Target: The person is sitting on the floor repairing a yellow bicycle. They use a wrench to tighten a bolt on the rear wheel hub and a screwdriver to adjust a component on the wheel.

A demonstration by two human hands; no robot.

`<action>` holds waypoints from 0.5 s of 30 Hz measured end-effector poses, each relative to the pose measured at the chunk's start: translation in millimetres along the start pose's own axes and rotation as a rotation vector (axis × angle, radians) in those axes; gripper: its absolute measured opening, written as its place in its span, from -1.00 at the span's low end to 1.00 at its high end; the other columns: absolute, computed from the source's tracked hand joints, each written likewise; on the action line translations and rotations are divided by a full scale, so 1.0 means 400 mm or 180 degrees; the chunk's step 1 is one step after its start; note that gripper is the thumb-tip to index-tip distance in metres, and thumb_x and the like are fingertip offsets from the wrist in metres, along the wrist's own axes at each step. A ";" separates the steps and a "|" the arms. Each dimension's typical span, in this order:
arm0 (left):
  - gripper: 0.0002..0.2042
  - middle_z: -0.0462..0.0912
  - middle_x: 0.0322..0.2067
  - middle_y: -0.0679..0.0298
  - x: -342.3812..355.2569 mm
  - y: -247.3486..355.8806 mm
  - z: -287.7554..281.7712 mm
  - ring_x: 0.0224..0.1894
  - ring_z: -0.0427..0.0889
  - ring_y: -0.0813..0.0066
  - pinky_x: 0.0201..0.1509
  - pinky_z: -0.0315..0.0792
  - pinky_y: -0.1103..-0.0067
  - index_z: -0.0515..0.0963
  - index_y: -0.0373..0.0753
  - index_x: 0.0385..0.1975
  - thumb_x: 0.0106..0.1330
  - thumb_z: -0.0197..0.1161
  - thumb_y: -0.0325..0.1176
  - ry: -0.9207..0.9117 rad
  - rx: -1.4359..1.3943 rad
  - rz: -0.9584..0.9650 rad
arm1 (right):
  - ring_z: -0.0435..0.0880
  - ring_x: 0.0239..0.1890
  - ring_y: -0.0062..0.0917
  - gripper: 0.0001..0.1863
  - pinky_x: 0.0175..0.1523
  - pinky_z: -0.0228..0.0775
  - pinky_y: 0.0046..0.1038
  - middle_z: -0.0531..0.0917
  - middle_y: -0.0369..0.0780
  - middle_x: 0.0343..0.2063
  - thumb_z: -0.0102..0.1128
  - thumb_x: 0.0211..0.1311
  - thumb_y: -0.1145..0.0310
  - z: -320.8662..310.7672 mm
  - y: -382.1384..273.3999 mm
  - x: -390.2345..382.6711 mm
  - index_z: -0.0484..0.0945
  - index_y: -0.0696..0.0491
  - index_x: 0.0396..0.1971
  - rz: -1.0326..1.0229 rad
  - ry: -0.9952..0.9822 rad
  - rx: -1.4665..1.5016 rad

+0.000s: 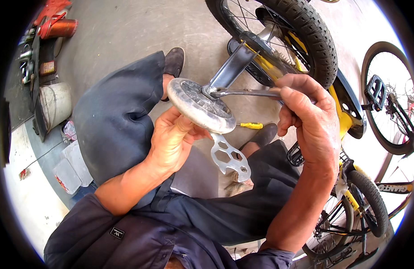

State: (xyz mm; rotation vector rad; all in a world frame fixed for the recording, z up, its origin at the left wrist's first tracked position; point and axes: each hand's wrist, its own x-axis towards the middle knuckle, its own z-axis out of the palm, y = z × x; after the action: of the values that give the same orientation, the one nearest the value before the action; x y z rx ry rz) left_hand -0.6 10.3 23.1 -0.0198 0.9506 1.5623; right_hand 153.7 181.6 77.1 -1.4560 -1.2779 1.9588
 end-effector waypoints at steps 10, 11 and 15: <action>-0.69 0.64 -0.24 0.12 0.002 0.003 0.000 -0.30 0.68 0.34 -0.11 0.55 0.48 0.47 -0.37 -0.16 0.29 0.25 -0.24 0.0042 0.0110 -0.0005 | 0.41 -0.75 -0.68 -0.77 -0.64 0.27 -0.67 0.51 -0.30 -0.68 0.21 0.14 0.37 0.005 -0.004 -0.013 0.57 0.21 -0.27 -0.0002 0.0010 -0.0254; -0.69 0.64 -0.24 0.12 0.002 0.004 -0.001 -0.30 0.68 0.35 -0.11 0.55 0.48 0.47 -0.37 -0.16 0.30 0.25 -0.24 0.0044 0.0115 -0.0022 | 0.41 -0.76 -0.68 -0.77 -0.64 0.26 -0.67 0.51 -0.29 -0.67 0.21 0.15 0.36 0.011 -0.009 -0.020 0.57 0.22 -0.27 -0.0006 0.0044 -0.0290; -0.70 0.64 -0.23 0.11 0.000 0.010 0.002 -0.31 0.69 0.35 -0.11 0.55 0.48 0.47 -0.37 -0.14 0.31 0.23 -0.25 0.0057 0.0108 -0.0077 | 0.40 -0.76 -0.69 -0.76 -0.66 0.24 -0.67 0.51 -0.28 -0.65 0.21 0.15 0.35 0.034 -0.024 -0.050 0.56 0.24 -0.30 0.0034 0.0308 -0.0356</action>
State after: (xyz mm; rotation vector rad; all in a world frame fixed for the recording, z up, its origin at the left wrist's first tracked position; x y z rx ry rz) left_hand -3.4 11.1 25.7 -0.0215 0.9875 1.5258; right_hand 147.4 165.8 96.6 -1.5931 -1.3584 1.8256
